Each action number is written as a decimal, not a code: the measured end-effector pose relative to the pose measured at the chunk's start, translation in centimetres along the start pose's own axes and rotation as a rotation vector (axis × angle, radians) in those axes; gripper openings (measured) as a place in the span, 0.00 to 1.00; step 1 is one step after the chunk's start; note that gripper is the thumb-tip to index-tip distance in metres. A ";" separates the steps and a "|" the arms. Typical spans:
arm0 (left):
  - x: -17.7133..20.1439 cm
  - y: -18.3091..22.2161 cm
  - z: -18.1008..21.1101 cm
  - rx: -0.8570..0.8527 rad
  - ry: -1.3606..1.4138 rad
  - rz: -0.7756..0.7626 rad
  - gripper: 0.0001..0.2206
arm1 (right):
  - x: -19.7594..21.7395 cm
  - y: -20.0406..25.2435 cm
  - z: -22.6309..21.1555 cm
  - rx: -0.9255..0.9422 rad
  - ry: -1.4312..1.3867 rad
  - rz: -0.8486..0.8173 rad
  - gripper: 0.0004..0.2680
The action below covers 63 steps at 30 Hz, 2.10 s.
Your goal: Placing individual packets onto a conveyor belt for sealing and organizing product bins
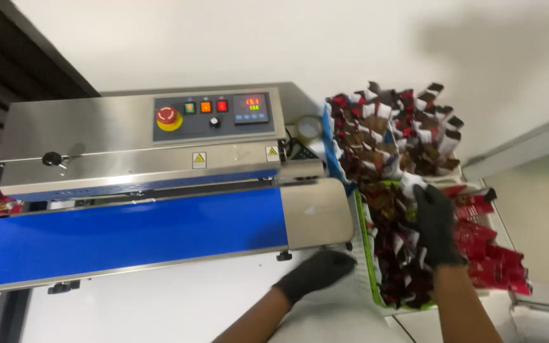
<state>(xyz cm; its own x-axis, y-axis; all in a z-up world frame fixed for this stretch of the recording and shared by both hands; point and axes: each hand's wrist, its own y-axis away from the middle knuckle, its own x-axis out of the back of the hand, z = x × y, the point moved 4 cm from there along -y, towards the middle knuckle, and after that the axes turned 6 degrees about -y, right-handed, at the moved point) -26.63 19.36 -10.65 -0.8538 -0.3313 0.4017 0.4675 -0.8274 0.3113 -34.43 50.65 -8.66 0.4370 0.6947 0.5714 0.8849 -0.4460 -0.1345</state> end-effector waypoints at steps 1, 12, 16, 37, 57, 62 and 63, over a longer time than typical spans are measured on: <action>2.5 0.4 0.2 0.055 0.119 0.225 0.19 | 1.1 1.3 -5.8 0.040 0.061 0.020 0.12; 10.9 7.4 7.2 0.218 0.534 0.614 0.21 | -3.6 13.9 -19.5 0.004 -0.373 -0.323 0.07; 10.8 10.2 8.2 0.288 0.717 0.803 0.11 | -5.6 18.0 -23.8 -0.108 -0.767 -0.552 0.16; 14.0 3.7 -1.8 0.317 1.038 1.160 0.07 | -16.0 8.6 -17.5 -0.548 -0.587 -0.234 0.09; 17.1 13.3 -9.8 0.334 0.886 1.484 0.11 | -20.6 7.4 -15.4 -0.271 -0.586 -0.297 0.11; 14.6 19.8 -8.3 0.320 0.736 1.677 0.18 | -6.7 3.6 -10.9 0.459 0.308 0.115 0.10; 13.9 19.1 -8.1 0.318 0.736 1.670 0.18 | -5.2 3.8 -7.7 0.454 0.312 0.120 0.10</action>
<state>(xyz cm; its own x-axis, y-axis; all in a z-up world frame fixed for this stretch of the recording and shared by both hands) -31.43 -4.72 -6.11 0.6086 -0.7924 0.0418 0.7720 0.6034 0.1998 -34.55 40.99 -5.86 0.5312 0.4237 0.7337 0.8428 -0.1756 -0.5088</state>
